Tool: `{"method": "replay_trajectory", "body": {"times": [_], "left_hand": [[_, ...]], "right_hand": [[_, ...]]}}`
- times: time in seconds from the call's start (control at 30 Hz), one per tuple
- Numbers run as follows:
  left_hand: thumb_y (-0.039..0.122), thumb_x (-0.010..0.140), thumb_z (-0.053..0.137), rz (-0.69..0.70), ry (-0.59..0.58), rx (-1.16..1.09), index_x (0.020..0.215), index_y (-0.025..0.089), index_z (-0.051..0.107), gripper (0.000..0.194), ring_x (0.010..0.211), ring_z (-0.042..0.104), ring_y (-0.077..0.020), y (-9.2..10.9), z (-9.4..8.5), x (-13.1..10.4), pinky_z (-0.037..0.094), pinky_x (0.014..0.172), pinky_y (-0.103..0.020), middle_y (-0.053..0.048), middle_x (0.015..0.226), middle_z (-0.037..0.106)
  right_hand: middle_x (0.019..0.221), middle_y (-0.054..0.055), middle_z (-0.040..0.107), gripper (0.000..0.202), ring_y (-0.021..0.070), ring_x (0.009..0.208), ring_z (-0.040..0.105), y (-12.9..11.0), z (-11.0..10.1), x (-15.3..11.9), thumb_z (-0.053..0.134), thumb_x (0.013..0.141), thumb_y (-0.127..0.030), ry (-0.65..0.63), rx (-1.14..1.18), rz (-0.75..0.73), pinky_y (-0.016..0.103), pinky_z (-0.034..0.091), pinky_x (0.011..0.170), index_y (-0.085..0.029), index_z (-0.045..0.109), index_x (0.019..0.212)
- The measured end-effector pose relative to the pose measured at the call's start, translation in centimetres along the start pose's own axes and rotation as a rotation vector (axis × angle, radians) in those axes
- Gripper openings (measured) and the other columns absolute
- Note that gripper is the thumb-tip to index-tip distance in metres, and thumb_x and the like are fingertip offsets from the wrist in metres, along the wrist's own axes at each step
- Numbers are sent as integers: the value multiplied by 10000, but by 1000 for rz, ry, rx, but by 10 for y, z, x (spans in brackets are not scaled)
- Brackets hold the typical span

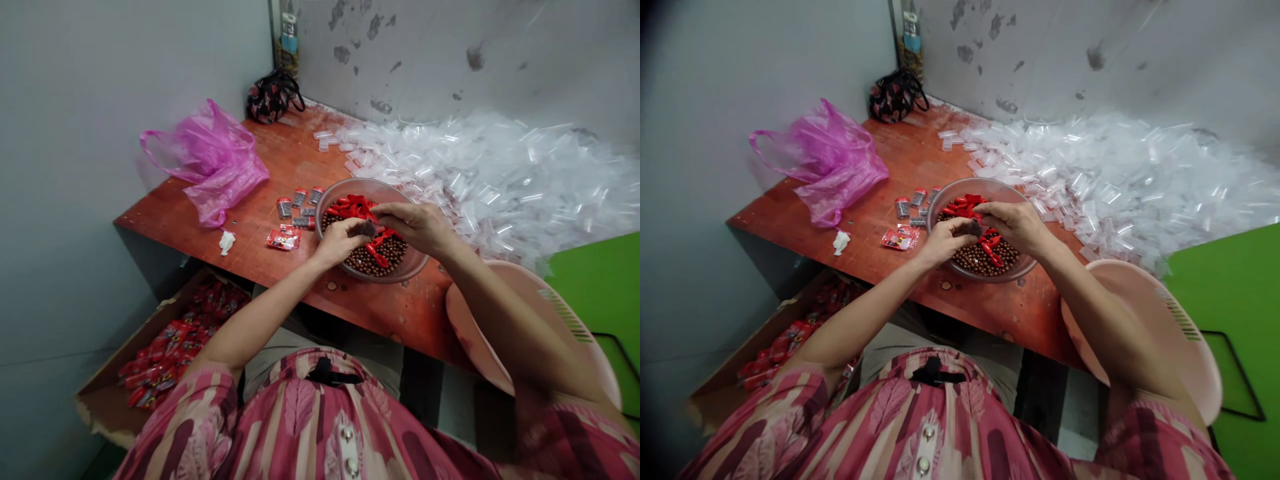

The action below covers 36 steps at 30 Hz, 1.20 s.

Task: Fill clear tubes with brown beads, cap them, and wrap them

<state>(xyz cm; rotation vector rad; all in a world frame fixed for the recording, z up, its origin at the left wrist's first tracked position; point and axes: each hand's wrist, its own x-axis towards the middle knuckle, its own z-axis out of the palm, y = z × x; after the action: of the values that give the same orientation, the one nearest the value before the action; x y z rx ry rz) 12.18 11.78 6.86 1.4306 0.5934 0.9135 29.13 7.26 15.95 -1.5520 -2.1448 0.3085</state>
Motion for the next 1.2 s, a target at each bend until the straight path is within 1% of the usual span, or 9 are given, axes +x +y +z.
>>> {"method": "replay_trajectory", "body": {"times": [0.07,0.27,0.37,0.43,0.63,0.8,0.87,1.03,1.2], "left_hand": [[211,699,695,14,9,12,945,138,701,257,917,648,-192,-2,0,0,467,896,-312,-49,943,722],[250,724,688,-3,44,-60,998,156,688,290,908,644,-175,-6,1,1,477,896,-314,-42,970,714],[324,780,652,47,110,-39,1018,160,682,290,916,641,-175,2,4,1,477,894,-307,-48,978,710],[322,785,654,109,79,40,1018,173,689,279,941,639,-180,7,5,2,460,916,-299,-47,989,712],[273,780,650,103,105,127,998,181,705,243,930,641,-182,3,5,6,462,908,-300,-45,977,717],[320,727,702,-61,117,-148,984,171,680,298,910,630,-182,-3,3,7,515,846,-326,-40,981,691],[333,702,724,-101,121,-251,969,167,669,320,885,630,-175,-2,3,7,533,814,-330,-36,963,684],[331,700,729,-82,82,-219,984,179,674,326,936,631,-187,-3,6,6,536,816,-316,-42,999,691],[299,683,729,-73,43,-222,1032,175,674,375,993,629,-204,-6,4,7,523,864,-332,-59,1060,695]], "right_hand": [[995,20,740,258,207,894,687,-2,1,-1,558,859,-305,-9,36,51,313,514,825,-247,711,1059],[1026,35,719,288,216,936,661,14,-5,-7,567,843,-355,163,197,136,357,509,855,-220,712,1053],[917,37,739,307,206,838,669,32,-8,-14,573,837,-386,-93,82,160,304,492,773,-194,723,1025],[861,42,745,310,195,770,666,42,-5,-18,555,851,-385,-272,-55,172,273,469,712,-194,726,1024],[951,85,736,303,239,828,669,51,30,-15,509,882,-358,-464,-463,239,289,434,689,-222,707,1067],[977,156,712,314,284,843,671,45,52,-10,467,892,-332,-609,-607,308,320,439,655,-183,701,1039],[981,150,706,299,270,841,664,47,50,-13,442,895,-266,-611,-619,247,312,433,649,-185,695,1033],[1128,74,640,270,212,995,594,64,41,-24,494,865,-184,-722,-462,-256,263,404,700,-259,687,1037],[1012,118,635,215,219,946,559,70,48,-20,497,868,-152,-718,-608,-411,312,386,748,-176,709,843]]}}
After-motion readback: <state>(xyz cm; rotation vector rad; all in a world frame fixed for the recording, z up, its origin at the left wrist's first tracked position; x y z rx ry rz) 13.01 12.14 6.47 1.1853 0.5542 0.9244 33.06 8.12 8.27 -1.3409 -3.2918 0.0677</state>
